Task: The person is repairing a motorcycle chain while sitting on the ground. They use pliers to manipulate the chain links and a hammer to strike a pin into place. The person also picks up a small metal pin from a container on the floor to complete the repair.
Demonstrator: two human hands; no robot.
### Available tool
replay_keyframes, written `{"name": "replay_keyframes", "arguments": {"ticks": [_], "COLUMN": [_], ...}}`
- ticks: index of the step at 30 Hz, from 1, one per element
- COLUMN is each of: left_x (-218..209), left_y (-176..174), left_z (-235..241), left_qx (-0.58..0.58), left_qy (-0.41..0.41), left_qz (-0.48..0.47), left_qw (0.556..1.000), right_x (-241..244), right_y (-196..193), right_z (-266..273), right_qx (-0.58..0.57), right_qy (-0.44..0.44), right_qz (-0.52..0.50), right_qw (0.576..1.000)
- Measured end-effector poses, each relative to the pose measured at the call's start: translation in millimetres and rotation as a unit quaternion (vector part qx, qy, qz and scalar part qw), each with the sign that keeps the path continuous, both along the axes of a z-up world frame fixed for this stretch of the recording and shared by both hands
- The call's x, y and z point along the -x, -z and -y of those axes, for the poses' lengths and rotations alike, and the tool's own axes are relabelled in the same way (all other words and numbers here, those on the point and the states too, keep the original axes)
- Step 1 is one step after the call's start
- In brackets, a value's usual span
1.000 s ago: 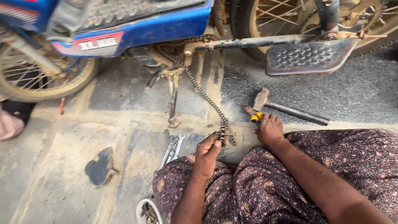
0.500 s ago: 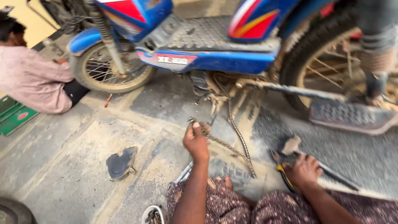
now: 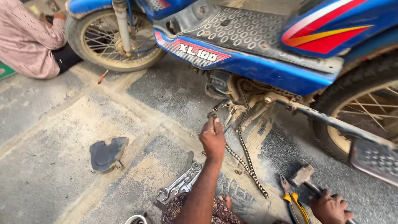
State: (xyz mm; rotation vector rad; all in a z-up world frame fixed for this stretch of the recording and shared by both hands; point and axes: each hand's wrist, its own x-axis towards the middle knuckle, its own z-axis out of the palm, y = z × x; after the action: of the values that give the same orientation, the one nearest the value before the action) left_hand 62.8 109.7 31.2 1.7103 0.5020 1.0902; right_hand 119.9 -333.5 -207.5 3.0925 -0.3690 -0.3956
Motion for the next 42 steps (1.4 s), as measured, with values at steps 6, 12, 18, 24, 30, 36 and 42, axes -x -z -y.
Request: {"name": "replay_keyframes", "arguments": {"ticks": [6,12,18,24,30,36,42], "left_x": [-11.4,8.5,4.3,5.9,-15.4,-42.5,-15.1], "left_y": [1.0,-4.9,0.4,1.5,37.1,94.5,64.5], "left_z": [9.3,-5.0,-3.1,-7.6,-6.9,11.3,-9.2], "left_qx": [0.106,0.134,0.312,0.408,0.453,0.436,0.199], "left_qy": [0.027,0.092,0.097,0.158,0.204,0.314,0.135], "left_qz": [-0.021,-0.02,0.048,0.14,0.18,0.461,0.094], "left_qw": [0.994,0.986,0.944,0.888,0.849,0.706,0.966], "right_x": [-10.4,-45.6,-24.1,33.4,63.3,63.4,75.6], "right_y": [-4.1,108.8,-7.6,-201.6,-317.6,-341.6,-361.0], "right_z": [14.3,81.9,14.1,-117.7,-220.7,-287.9,-333.7], "right_qx": [0.017,0.028,-0.034,-0.129,-0.151,-0.061,-0.042], "right_qy": [-0.048,-0.182,-0.145,-0.192,-0.404,-0.532,-0.608], "right_qz": [0.009,0.154,0.07,0.091,0.124,0.077,0.095], "right_qw": [0.999,0.971,0.986,0.969,0.894,0.841,0.787]}}
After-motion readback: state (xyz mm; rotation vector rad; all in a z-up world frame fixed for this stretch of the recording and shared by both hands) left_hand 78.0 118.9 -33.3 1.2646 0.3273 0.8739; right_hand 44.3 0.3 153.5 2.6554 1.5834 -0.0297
